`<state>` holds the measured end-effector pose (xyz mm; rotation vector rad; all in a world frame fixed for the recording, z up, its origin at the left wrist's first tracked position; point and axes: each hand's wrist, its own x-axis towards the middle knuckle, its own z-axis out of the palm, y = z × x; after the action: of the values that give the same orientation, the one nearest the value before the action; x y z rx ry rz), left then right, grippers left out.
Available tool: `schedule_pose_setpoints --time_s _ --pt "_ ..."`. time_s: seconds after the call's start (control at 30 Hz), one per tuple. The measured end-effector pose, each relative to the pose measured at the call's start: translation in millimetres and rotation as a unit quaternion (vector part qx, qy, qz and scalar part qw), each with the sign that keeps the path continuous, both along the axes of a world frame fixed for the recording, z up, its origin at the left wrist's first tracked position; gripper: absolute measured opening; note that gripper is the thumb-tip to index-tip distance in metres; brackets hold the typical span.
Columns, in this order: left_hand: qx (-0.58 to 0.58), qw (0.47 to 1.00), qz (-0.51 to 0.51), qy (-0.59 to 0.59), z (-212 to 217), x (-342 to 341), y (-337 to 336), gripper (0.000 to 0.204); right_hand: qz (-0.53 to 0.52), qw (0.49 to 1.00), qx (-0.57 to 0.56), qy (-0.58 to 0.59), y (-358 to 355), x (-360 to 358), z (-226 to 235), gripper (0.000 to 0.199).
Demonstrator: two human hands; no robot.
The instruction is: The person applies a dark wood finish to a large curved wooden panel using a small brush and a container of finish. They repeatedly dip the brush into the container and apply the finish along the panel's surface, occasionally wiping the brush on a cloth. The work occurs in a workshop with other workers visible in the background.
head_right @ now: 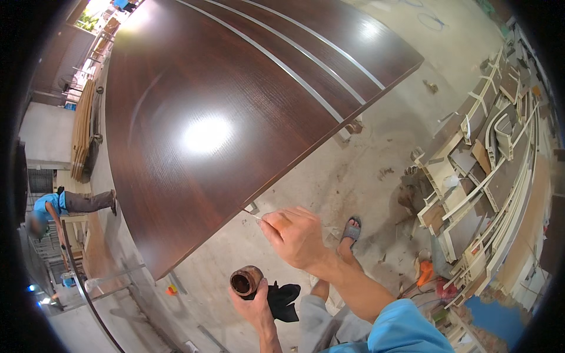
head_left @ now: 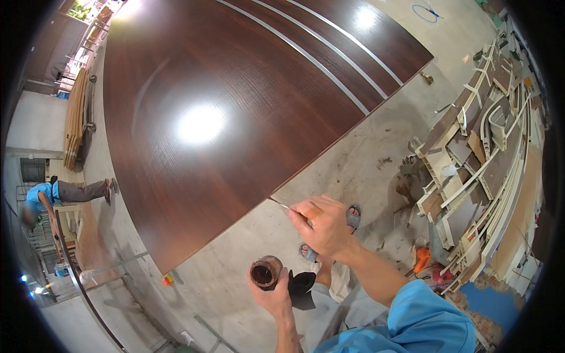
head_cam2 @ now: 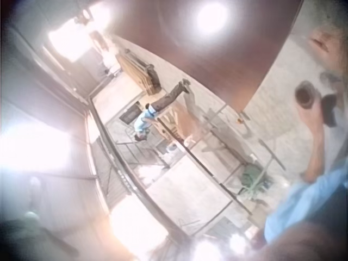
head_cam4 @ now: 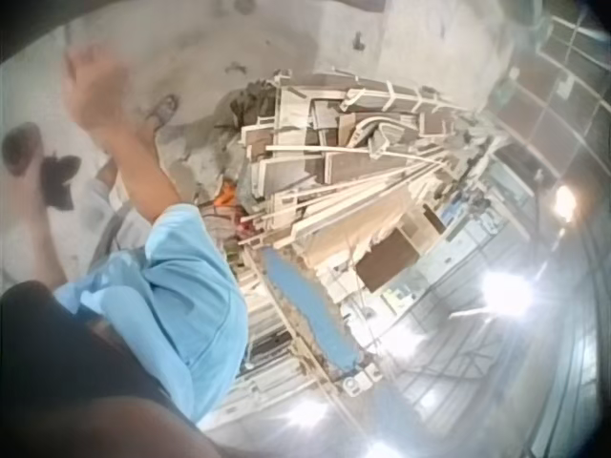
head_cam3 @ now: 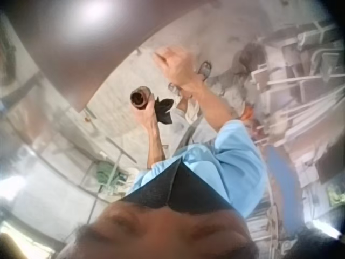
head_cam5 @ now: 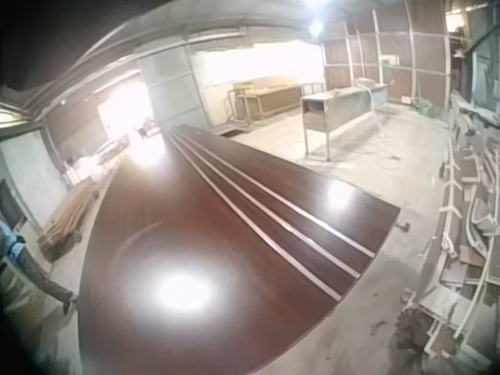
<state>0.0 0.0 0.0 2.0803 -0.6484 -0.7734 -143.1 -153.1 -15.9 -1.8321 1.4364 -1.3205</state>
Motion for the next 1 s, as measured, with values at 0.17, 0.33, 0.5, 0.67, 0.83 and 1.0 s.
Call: schedule_pose_setpoints --time_s 0.17,0.33,0.5,0.67,0.83,1.0 --pt "0.003 1.000 -0.007 -0.008 2.1 -14.3 -14.3 0.072 -0.105 0.965 0.202 -0.133 -12.8 -36.0 2.7 0.009" --pt "0.003 1.000 0.002 0.002 -2.3 -19.7 -20.0 0.071 0.050 0.981 0.151 -0.113 0.7 10.7 2.4 0.011" --pt "0.004 1.000 0.017 -0.014 -5.5 -18.2 -18.5 0.069 0.056 0.984 0.126 -0.111 -2.6 9.8 -1.0 0.011" --pt "-0.006 0.999 0.035 0.007 -8.0 -23.2 -20.2 0.068 -0.073 0.963 0.236 -0.111 -32.8 -70.1 -0.8 0.009" --pt "0.003 1.000 0.024 0.001 -5.5 -31.9 -27.8 0.067 -0.076 0.971 0.177 -0.144 -34.6 -82.4 0.8 0.009" --pt "-0.008 1.000 0.014 -0.013 -5.7 -48.4 -38.6 0.068 -0.093 0.977 0.160 -0.103 -49.4 -106.0 5.2 0.008"
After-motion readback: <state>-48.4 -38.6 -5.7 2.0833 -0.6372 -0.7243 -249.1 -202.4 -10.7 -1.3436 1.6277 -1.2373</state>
